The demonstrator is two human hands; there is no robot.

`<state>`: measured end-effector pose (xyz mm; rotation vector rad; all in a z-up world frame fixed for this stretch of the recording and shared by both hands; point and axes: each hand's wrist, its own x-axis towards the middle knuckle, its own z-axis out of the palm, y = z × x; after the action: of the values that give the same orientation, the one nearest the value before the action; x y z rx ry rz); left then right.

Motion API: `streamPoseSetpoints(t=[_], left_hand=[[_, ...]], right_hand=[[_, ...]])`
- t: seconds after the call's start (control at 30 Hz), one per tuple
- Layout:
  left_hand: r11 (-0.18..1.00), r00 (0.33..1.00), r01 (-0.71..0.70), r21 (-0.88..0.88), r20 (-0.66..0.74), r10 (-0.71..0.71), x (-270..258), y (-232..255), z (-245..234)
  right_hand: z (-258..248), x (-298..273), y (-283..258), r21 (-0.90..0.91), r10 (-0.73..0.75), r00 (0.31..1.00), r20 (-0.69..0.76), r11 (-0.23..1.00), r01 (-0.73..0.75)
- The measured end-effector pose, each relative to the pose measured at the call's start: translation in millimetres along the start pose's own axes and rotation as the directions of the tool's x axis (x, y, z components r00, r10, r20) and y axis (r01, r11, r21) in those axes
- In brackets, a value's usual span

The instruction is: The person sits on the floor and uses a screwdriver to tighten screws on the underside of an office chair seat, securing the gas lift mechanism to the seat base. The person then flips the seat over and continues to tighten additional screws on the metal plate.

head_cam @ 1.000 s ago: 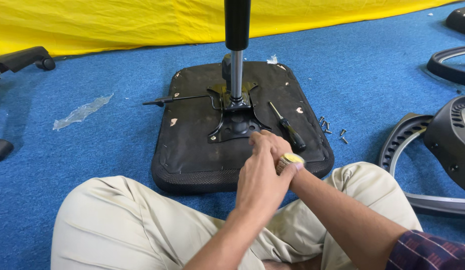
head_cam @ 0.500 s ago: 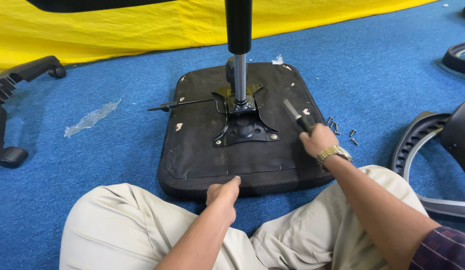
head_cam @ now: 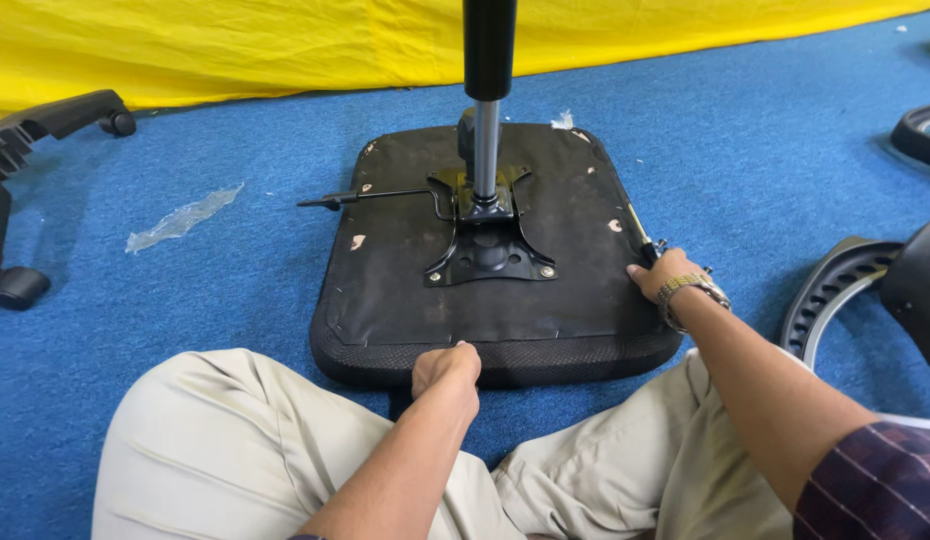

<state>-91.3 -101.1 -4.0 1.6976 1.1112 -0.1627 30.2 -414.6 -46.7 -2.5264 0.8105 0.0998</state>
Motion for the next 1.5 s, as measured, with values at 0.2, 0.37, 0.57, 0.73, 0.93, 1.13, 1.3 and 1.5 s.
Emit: streamPoseSetpoints(t=[0.2, 0.37, 0.57, 0.73, 0.93, 1.13, 1.3, 1.5], left_hand=[[0.993, 0.993, -0.114, 0.028, -0.016, 0.114, 42, 9, -16], [0.994, 0.985, -0.094, -0.049, -0.147, 0.086, 105, 45, -47], [0.983, 0.94, -0.172, 0.058, -0.29, 0.181, 134, 73, -75], [0.978, 0.959, -0.187, 0.09, -0.198, 0.201, 76, 52, -53], [0.945, 0.98, -0.174, 0.276, -0.045, 0.194, -15, 8, -6], [0.935, 0.989, -0.009, 0.355, -0.137, 0.062, -28, 42, 3], [0.947, 0.987, -0.054, 0.317, -0.129, 0.099, -20, 37, 3], [0.944, 0.983, -0.148, 0.294, -0.06, 0.173, 24, 37, -14]], right_hand=[[-3, -12, -11, 0.01, -0.145, 0.982, 0.121, 0.989, 0.144], [19, -55, -32, 0.16, -0.036, 0.987, 0.154, 0.987, 0.011], [45, -137, -70, 0.395, 0.022, 0.99, 0.137, 0.916, -0.074], [47, -153, -64, 0.553, 0.073, 0.968, 0.24, 0.809, -0.199], [34, -64, -68, 0.596, 0.032, 0.993, 0.112, 0.798, -0.093], [19, 21, -78, 0.586, 0.055, 0.973, 0.223, 0.79, -0.179], [30, 37, -65, 0.643, 0.058, 0.948, 0.312, 0.722, -0.256], [34, 7, -68, 0.707, 0.064, 0.947, 0.313, 0.65, -0.278]])
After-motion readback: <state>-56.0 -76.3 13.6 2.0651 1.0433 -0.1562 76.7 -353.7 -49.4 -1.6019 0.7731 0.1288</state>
